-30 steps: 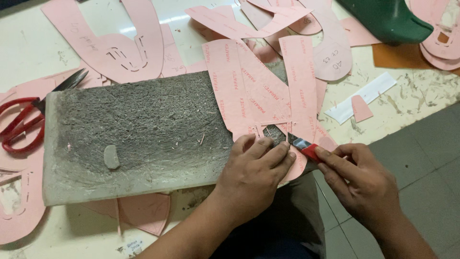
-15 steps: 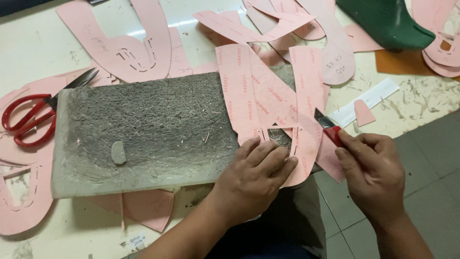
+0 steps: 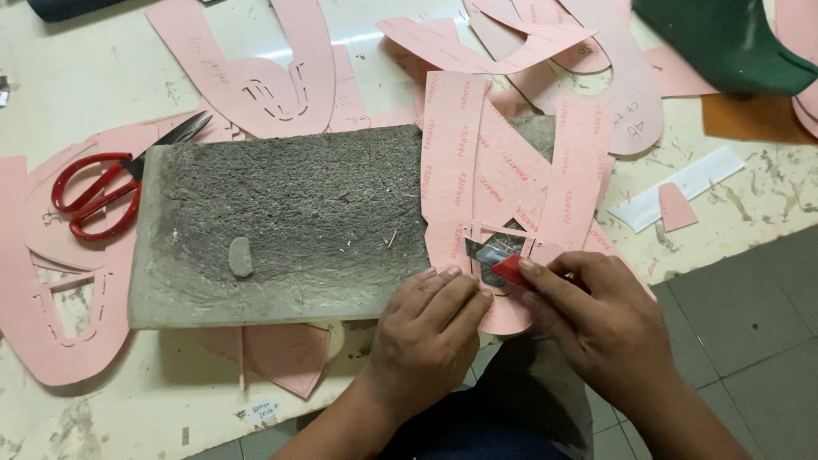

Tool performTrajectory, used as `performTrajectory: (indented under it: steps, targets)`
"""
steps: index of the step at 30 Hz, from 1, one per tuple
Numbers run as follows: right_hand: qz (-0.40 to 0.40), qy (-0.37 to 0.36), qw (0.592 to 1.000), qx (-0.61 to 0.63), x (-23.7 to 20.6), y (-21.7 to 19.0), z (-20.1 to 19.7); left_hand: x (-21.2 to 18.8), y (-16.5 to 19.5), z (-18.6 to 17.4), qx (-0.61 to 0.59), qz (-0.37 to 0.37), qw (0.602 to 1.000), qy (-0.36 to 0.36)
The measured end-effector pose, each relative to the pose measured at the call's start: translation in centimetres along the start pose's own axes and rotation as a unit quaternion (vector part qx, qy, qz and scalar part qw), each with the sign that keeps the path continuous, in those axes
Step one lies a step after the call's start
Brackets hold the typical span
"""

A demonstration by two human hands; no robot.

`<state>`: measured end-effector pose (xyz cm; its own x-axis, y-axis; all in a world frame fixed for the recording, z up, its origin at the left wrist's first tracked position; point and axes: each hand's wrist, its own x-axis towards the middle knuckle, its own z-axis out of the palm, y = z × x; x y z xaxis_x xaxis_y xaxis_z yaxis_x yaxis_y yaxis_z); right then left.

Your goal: The person uses a utility knife to cut pink foam pieces on a cutting board. They follow pre-drawn outlines, trim edges, and remove small cutouts to shape the material.

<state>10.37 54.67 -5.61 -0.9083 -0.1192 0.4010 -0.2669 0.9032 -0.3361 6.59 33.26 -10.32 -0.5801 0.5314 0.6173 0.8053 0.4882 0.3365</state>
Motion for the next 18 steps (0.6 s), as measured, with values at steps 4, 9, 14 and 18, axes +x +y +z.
performTrajectory:
  steps: [4,9,14,18]
  targets:
    - [0.016,-0.005,1.0,0.003,1.1,-0.9,0.8,-0.1,-0.3,0.1,-0.008,-0.002,1.0,0.005]
    - [0.056,-0.009,0.998,-0.004,1.1,-1.1,1.6,-0.1,-0.6,-0.2,-0.015,0.002,1.0,0.002]
    - [0.149,0.018,0.988,0.033,0.2,-0.1,1.3,0.2,-0.2,-1.3,-0.065,-0.012,0.998,-0.007]
    - [0.394,-0.071,0.904,0.15,-2.8,1.2,-0.2,-0.3,0.8,-2.5,-0.125,-0.069,0.989,0.028]
